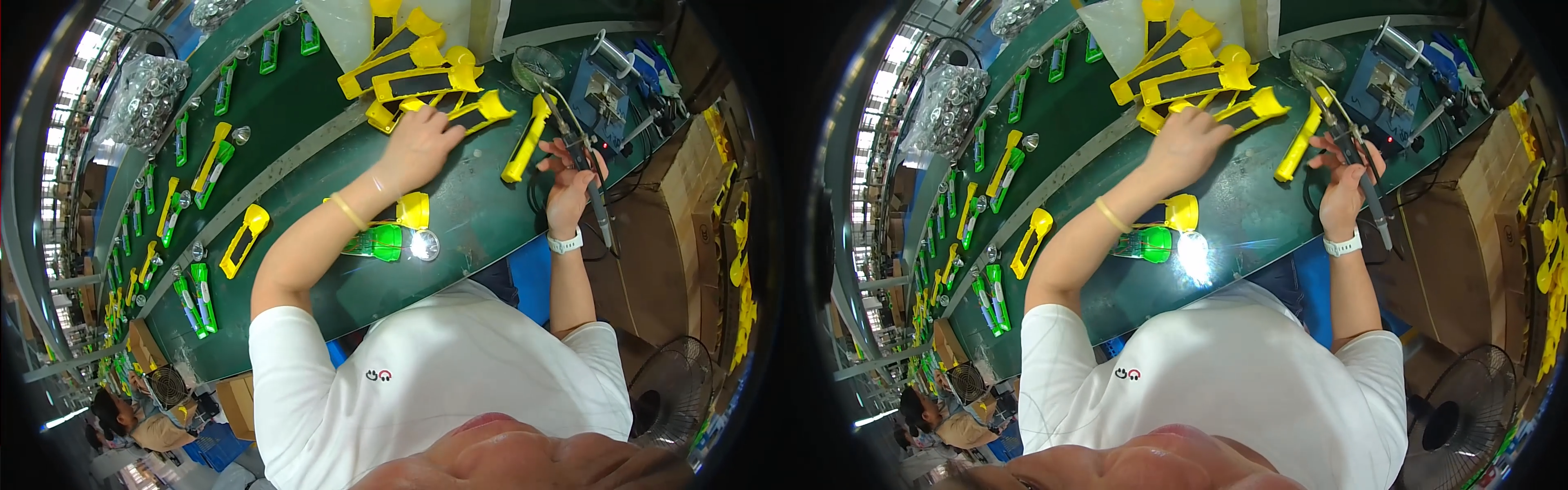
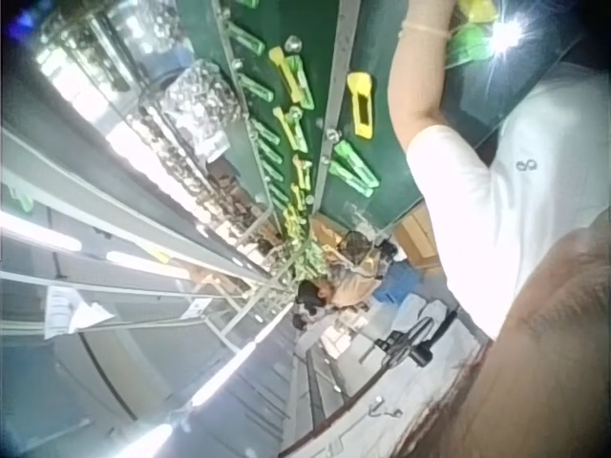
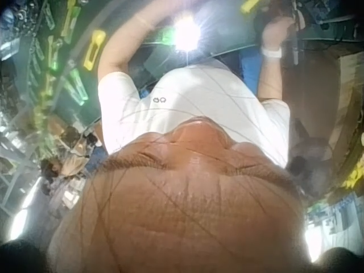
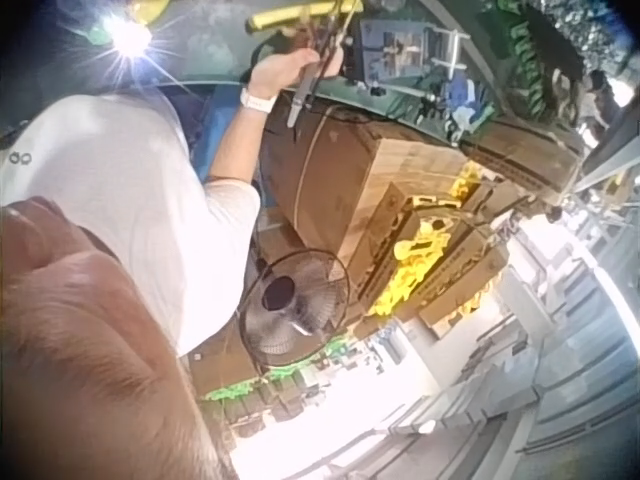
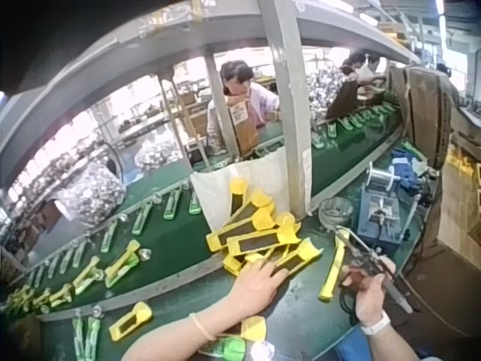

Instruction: Soldering internal components and wires inside plastic flashlight housings on a production line.

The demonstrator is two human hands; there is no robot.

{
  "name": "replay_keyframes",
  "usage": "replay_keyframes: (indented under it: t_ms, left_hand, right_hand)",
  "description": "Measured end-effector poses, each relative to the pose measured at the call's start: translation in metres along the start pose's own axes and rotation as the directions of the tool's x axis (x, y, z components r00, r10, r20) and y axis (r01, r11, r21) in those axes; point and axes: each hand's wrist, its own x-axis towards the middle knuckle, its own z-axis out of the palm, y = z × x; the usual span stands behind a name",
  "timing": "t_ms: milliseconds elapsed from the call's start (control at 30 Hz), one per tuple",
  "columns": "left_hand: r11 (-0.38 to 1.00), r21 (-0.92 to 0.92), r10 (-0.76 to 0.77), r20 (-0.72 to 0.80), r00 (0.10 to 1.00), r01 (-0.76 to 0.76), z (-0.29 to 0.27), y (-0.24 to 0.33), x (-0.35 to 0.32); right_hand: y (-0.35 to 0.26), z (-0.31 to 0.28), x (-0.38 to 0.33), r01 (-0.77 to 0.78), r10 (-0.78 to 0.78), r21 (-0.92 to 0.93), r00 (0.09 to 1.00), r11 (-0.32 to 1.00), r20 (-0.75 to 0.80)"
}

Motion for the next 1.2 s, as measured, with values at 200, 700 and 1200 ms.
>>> replay_keyframes:
  t_ms: [200, 700, 1200]
  left_hand:
    - [0.995, -0.068, -0.074, 0.046, 0.996, 0.077, -0.039, 0.011, -0.015]
    - [0.889, -0.458, 0.035, 0.076, 0.996, 0.003, -0.068, -0.006, -0.062]
    - [0.866, -0.406, -0.257, 0.143, 0.956, 0.294, -0.119, 0.031, -0.204]
  right_hand:
    - [-0.002, 0.009, -0.019, -0.174, 0.168, 0.042, 0.979, 0.984, 0.112]
    - [-0.024, 0.019, -0.031, -0.151, 0.149, 0.064, 0.988, 0.986, 0.038]
    - [-0.027, 0.022, -0.053, -0.252, 0.293, -0.219, 0.94, 0.943, 0.177]
